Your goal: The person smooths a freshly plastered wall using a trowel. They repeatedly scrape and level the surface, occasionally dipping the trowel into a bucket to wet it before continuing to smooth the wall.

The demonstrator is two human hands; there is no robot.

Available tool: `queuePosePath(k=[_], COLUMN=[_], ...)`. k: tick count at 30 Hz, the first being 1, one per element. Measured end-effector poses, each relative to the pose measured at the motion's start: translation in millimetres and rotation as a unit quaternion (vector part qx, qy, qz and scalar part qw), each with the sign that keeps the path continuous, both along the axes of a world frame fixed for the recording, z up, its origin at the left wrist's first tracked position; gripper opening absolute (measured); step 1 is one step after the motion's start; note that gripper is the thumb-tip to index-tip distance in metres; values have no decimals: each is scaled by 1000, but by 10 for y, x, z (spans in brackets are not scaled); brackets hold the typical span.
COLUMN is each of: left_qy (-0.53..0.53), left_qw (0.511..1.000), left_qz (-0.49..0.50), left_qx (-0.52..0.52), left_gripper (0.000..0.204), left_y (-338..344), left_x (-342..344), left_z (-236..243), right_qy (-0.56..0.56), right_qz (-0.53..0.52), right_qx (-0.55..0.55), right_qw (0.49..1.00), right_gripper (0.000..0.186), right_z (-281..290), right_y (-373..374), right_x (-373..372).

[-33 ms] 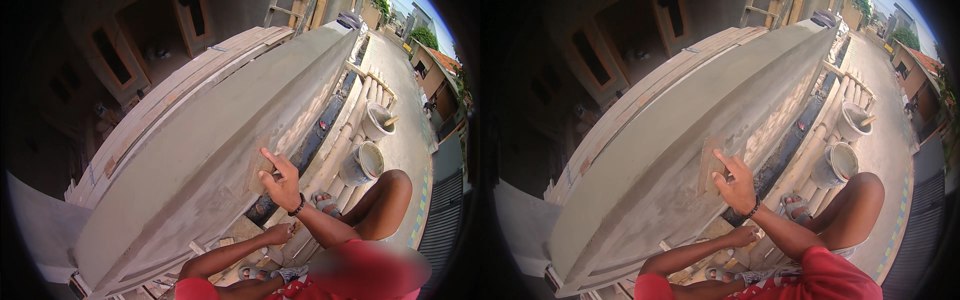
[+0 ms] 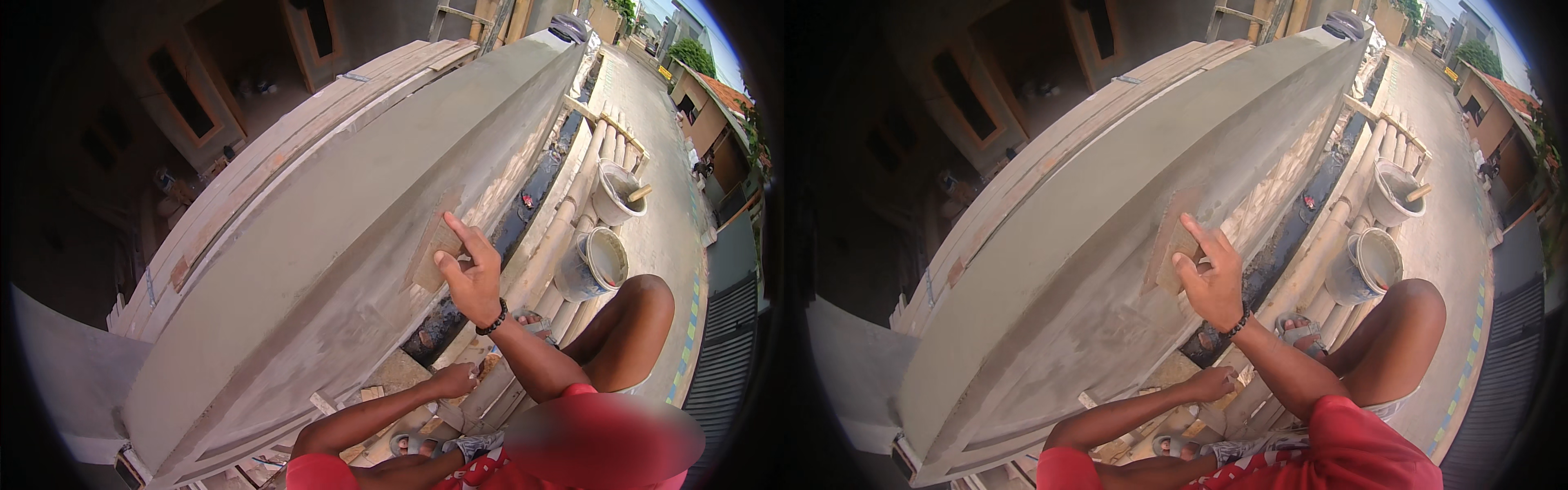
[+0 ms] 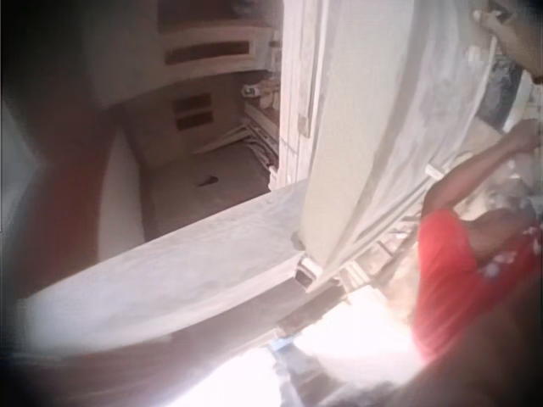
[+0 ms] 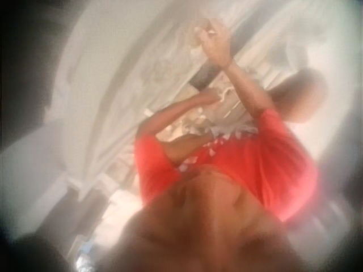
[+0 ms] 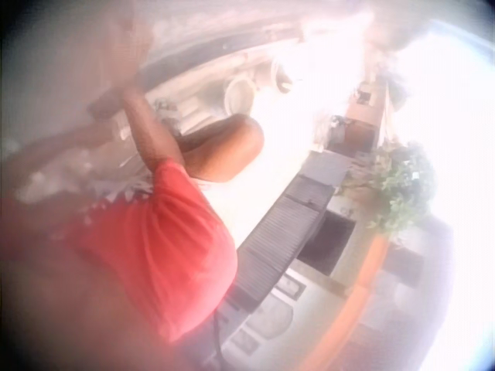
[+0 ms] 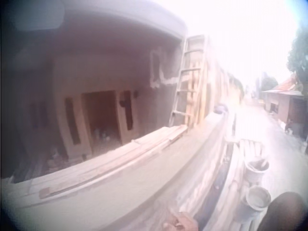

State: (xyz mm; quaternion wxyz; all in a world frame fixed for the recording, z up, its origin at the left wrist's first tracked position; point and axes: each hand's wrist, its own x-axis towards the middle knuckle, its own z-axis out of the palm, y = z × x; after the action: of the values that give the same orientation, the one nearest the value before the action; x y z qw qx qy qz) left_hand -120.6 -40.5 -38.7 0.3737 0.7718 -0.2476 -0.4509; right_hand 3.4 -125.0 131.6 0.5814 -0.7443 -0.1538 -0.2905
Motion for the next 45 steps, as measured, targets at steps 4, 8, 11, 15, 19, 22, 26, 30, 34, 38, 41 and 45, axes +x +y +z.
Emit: queuePosePath(k=[4, 8, 11, 15, 19, 22, 26, 30, 34, 38, 41, 45], left_qy=[-12, -50, -29, -9, -27, -18, 13, 3, -45, -55, -62, -59], left_qw=[1000, 998, 1000, 1000, 999, 1000, 1000, 999, 999, 998, 998, 998], left_qz=[-17, 15, -4, -21, -14, -20, -10, -34, 1, 5, -12, -5], left_qx=[19, -46, 0, 17, -21, -3, 11, -23, -12, -3, -18, -16], left_gripper=[43, 42, 44, 44, 43, 41, 43, 42, 39, 37, 37, 37], left_y=[32, -1, -10, -22, -97, -95, -92, -157, -146, -193, -267, -208], left_x=[38, -12, 76, 119, 127, 194, 195, 182, 219, 270, 261, 264], left_z=[-2, -358, -197, -111, -265, -78, 3, -75, -24, 116, 85, 98], right_qy=[52, 149, 68, 19, 75, 89, 80, 80, 140, 70, 99, 109], right_qz=[7, 101, 37, -22, 62, 42, -21, 46, 78, -64, -117, -110], right_qx=[-18, -94, -7, 18, -80, -56, 24, -168, -91, -127, -256, -438], right_qw=[998, 979, 997, 999, 992, 994, 996, 982, 983, 987, 955, 886], right_gripper=[55, 54, 53, 53, 54, 55, 54, 52, 62, 60, 48, 43], right_z=[363, 29, 111, 435, -39, 4, 474, -2, 24, 1264, 1867, 1993], right_y=[50, 119, -102, -143, 39, -202, -193, -84, -494, -1190, -1693, -2184], right_x=[374, -209, 164, 643, 27, 11, 517, 153, -137, 338, 942, 1801])
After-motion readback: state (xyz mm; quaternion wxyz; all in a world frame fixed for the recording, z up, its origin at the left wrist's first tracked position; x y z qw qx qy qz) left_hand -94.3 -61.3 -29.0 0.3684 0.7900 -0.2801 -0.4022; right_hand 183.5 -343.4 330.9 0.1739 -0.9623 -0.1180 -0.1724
